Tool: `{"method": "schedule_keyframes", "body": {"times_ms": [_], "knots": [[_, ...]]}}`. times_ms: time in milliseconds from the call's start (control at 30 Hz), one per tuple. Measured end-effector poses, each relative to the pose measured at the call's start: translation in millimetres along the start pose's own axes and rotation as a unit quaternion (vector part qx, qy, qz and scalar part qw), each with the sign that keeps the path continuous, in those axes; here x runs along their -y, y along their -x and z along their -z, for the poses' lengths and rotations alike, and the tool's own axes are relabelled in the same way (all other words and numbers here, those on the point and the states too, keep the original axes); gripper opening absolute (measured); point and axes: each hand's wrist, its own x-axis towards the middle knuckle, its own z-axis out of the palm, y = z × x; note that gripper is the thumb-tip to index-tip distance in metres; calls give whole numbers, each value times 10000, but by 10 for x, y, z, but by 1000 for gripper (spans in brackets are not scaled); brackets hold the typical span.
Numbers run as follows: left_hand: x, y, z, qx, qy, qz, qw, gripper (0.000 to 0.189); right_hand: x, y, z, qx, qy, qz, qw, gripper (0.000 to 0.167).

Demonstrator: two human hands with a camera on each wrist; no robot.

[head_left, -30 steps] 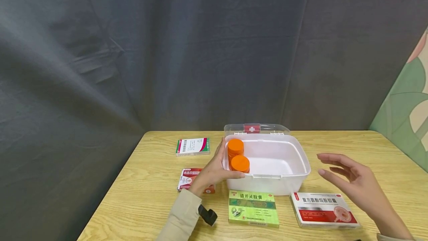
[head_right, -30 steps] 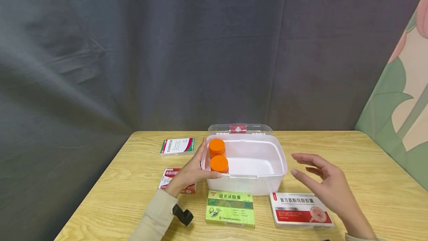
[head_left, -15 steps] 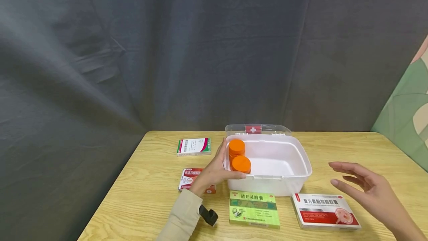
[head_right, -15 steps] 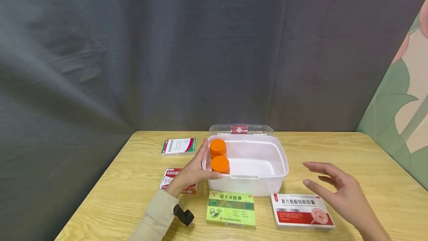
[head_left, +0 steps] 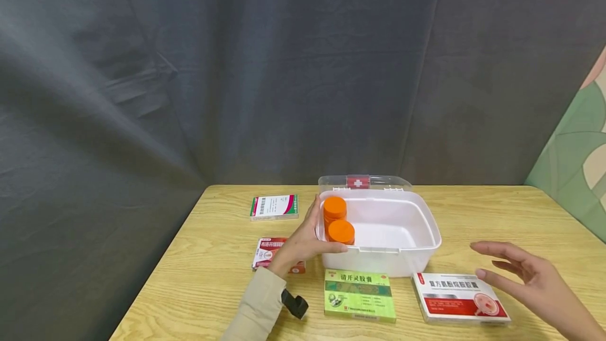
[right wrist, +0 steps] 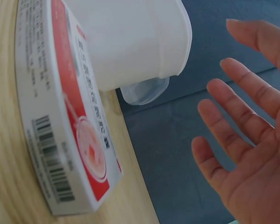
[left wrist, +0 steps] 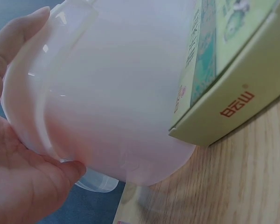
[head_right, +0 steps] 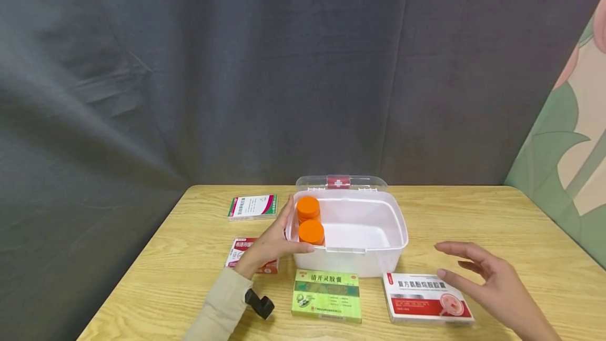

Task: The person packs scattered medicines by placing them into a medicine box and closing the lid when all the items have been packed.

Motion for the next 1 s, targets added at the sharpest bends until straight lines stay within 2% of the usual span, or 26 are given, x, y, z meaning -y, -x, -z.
{"method": "schedule_keyframes", "body": {"times_ms": [300,833,1000], "knots": [[7,7,-3,8,-34,3,10000,121,-189,89,30,466,236,-5,9986,46],[-1,11,-8,-5,-29,-51,10000,120,-495,216,71,1057,502,-51,9931,62],[5,9,-9,-28,-45,-32,10000,120,-597,248,82,1420,407,-295,9886,67]]}}
